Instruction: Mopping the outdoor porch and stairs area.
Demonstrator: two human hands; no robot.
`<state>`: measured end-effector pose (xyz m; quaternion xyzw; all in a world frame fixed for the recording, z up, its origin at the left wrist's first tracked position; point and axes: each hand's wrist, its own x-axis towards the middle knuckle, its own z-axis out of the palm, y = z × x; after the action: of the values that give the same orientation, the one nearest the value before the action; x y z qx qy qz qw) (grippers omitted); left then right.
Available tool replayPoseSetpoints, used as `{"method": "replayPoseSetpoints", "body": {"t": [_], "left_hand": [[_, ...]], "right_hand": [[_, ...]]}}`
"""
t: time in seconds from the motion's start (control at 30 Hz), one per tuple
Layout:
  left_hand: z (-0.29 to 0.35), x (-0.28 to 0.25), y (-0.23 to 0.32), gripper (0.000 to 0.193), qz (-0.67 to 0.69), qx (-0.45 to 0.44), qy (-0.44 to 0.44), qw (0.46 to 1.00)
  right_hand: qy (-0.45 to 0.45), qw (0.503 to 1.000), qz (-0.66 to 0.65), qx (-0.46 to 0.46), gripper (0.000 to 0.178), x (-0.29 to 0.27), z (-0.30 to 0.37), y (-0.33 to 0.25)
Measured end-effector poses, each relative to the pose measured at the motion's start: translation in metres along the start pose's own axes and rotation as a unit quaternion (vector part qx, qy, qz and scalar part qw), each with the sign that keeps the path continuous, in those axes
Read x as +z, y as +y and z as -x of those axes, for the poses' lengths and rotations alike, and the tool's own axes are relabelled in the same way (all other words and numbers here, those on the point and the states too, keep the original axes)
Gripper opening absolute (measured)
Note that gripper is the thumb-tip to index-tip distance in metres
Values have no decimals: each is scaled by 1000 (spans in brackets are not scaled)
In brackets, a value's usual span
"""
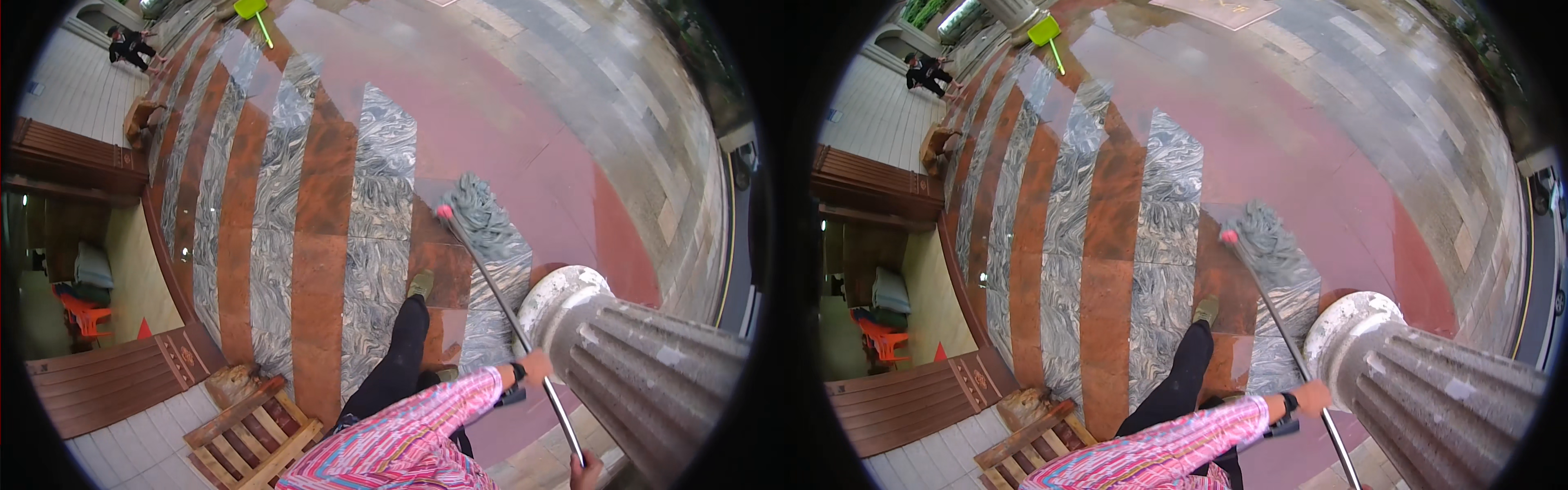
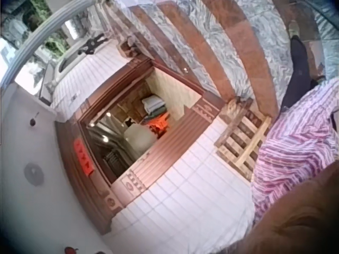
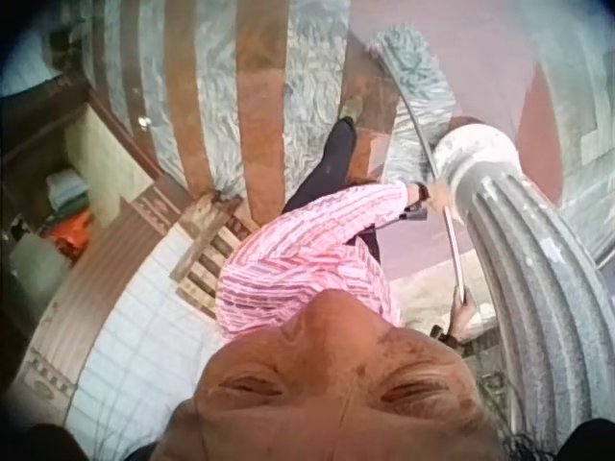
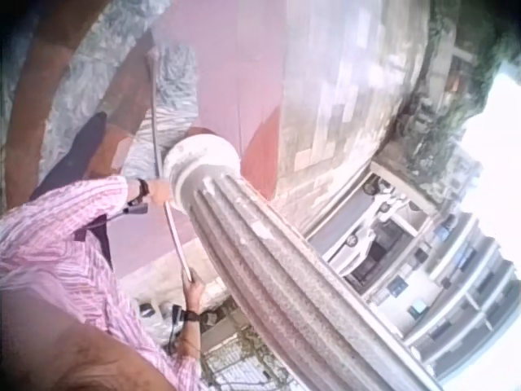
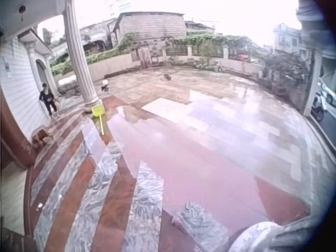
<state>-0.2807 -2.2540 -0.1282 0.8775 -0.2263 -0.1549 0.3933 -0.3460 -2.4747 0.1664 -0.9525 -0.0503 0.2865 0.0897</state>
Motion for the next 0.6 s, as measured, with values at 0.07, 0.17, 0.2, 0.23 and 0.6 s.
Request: {"method": "replayPoseSetpoints", "body": {"t": [0.07, 0.17, 0.2, 0.23, 0.6], "left_hand": [[16, -71, -55, 15, -23, 0, -40, 999], [64, -146, -154, 13, -72, -55, -5, 996], [82, -171, -189, 14, -118, -59, 14, 991], [98, -198, -221, 14, -142, -95, 24, 985], [314, -291, -334, 8, -133, -301, 228, 916]], "right_hand": [[-13, 994, -103, 20, 27, 35, -42, -21], [-40, 978, -205, -4, 18, 75, -107, -122], [-32, 976, -211, -53, 18, 90, -130, -156], [-22, 971, -217, -100, 18, 102, -153, -190], [-90, 919, -8, -384, 48, 149, -198, -431]]}}
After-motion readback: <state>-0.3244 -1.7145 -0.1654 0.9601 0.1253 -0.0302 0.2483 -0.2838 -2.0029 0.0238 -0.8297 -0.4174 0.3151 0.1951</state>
